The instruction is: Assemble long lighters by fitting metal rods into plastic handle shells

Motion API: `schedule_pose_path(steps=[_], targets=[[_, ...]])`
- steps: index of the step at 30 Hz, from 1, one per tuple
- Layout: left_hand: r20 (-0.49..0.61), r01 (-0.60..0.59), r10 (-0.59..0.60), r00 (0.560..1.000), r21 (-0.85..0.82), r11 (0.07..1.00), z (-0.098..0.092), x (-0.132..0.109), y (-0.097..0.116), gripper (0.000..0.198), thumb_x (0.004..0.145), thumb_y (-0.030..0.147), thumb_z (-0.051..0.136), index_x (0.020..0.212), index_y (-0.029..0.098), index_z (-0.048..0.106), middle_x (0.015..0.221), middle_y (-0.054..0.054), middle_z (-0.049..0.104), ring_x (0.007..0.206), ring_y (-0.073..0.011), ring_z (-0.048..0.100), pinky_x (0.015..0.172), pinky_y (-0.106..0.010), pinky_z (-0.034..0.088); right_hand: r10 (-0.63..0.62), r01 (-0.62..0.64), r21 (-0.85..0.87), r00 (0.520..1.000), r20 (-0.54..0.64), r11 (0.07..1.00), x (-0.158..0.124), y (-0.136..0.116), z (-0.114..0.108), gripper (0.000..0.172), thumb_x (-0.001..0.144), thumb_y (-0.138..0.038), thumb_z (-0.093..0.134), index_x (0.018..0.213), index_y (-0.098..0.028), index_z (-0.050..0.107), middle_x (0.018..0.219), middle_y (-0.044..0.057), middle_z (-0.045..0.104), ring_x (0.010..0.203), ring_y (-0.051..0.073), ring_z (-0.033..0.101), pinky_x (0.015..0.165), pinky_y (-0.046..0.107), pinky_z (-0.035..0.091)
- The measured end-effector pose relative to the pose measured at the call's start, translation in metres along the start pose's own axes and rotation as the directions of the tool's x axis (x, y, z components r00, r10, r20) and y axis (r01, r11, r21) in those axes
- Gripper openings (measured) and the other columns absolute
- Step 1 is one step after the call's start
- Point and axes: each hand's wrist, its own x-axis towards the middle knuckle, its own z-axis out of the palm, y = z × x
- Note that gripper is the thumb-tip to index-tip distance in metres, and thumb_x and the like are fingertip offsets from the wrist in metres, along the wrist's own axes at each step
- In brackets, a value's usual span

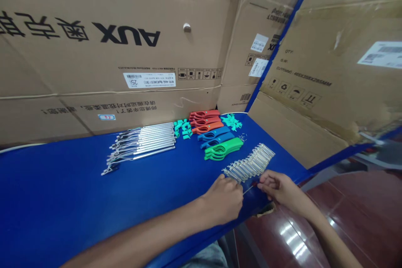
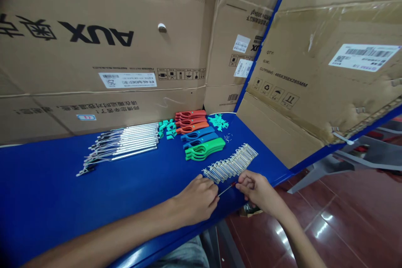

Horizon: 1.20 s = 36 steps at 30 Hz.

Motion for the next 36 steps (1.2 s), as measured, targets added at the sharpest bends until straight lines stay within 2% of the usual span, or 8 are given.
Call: schedule_pose_path(steps=[6,9,23,26,29,32,34,36], targets=[[-0.02,-0.074,0.074,0.997,-0.007,0.997,0.007,0.03,0.02,0.02,0.088,0.021,0.047,0.082,0.011,0.062,0.078,-0.012,0.066,0.079,-0.024,0.063,0.08,-0.041,0.046,0.103,-0.108,-0.067,0.991,-0.082,0.992,0.001,-0.001,-0.024,0.044,0.061,-0.06,0.069,0.07,-0.019,0.053,0.05,-0.004,0.045,0.04,0.01,0.044,0.033,0.021,0.032],[-0.028,-0.078,0.078,0.997,-0.006,0.997,0.008,0.036,0.021,0.018,0.086,0.02,0.049,0.08,0.011,0.062,0.076,-0.011,0.065,0.078,-0.0241,0.063,0.08,-0.042,0.046,0.088,-0.097,-0.103,0.992,-0.09,0.99,0.003,-0.004,-0.029,0.042,0.063,-0.059,0.067,0.067,-0.019,0.054,0.05,-0.003,0.046,0.04,0.01,0.043,0.035,0.022,0.032],[-0.052,0.034,-0.033,0.998,0.026,0.999,0.007,0.025,-0.002,0.019,0.089,0.022,0.048,0.087,0.01,0.063,0.085,-0.012,0.067,0.081,-0.0253,0.063,0.079,-0.041,0.047,-0.058,0.045,-0.204,0.997,-0.06,0.978,0.016,-0.009,-0.021,0.038,0.066,-0.055,0.066,0.062,-0.018,0.058,0.052,-0.001,0.049,0.049,0.011,0.042,0.046,0.024,0.032],[-0.05,0.023,-0.023,0.998,0.009,1.0,0.005,0.022,0.0,0.018,0.089,0.021,0.048,0.086,0.01,0.062,0.085,-0.012,0.067,0.082,-0.0247,0.063,0.081,-0.04,0.046,-0.092,0.068,-0.262,0.993,-0.078,0.963,0.014,-0.003,-0.021,0.03,0.066,-0.048,0.069,0.071,-0.019,0.06,0.058,0.0,0.052,0.051,0.012,0.044,0.047,0.025,0.036],[-0.046,0.011,-0.013,0.999,-0.027,1.0,0.001,0.018,0.007,0.018,0.09,0.02,0.047,0.085,0.011,0.061,0.084,-0.011,0.066,0.083,-0.0235,0.063,0.082,-0.038,0.046,-0.277,0.222,-0.396,0.957,-0.087,0.891,0.005,0.002,-0.015,0.025,0.068,-0.036,0.071,0.09,-0.023,0.067,0.077,0.004,0.059,0.066,0.017,0.053,0.062,0.03,0.046],[-0.046,0.021,-0.025,0.999,-0.081,0.997,-0.005,0.013,0.012,0.02,0.094,0.023,0.044,0.085,0.013,0.059,0.085,-0.008,0.066,0.082,-0.0206,0.063,0.081,-0.035,0.046,-0.469,0.398,-0.546,0.883,0.011,0.737,-0.007,0.003,-0.012,0.016,0.081,-0.031,0.062,0.092,-0.026,0.072,0.094,0.009,0.06,0.089,0.023,0.056,0.081,0.037,0.045],[-0.07,0.049,-0.061,0.996,-0.161,0.986,-0.01,0.008,0.012,0.023,0.096,0.03,0.042,0.092,0.014,0.058,0.09,-0.006,0.065,0.088,-0.0197,0.061,0.085,-0.034,0.046,-0.512,0.439,-0.609,0.857,0.062,0.661,-0.012,0.0,-0.019,0.02,0.089,-0.032,0.052,0.089,-0.026,0.071,0.095,0.009,0.061,0.09,0.024,0.056,0.081,0.039,0.044],[-0.103,0.087,-0.114,0.988,-0.239,0.967,-0.013,0.004,0.01,0.029,0.095,0.039,0.042,0.102,0.015,0.056,0.101,-0.007,0.063,0.099,-0.0217,0.058,0.092,-0.037,0.044,-0.525,0.408,-0.646,0.851,0.014,0.644,-0.009,-0.003,-0.036,0.025,0.093,-0.033,0.044,0.088,-0.023,0.067,0.09,0.009,0.062,0.085,0.023,0.057,0.08,0.039,0.044]])
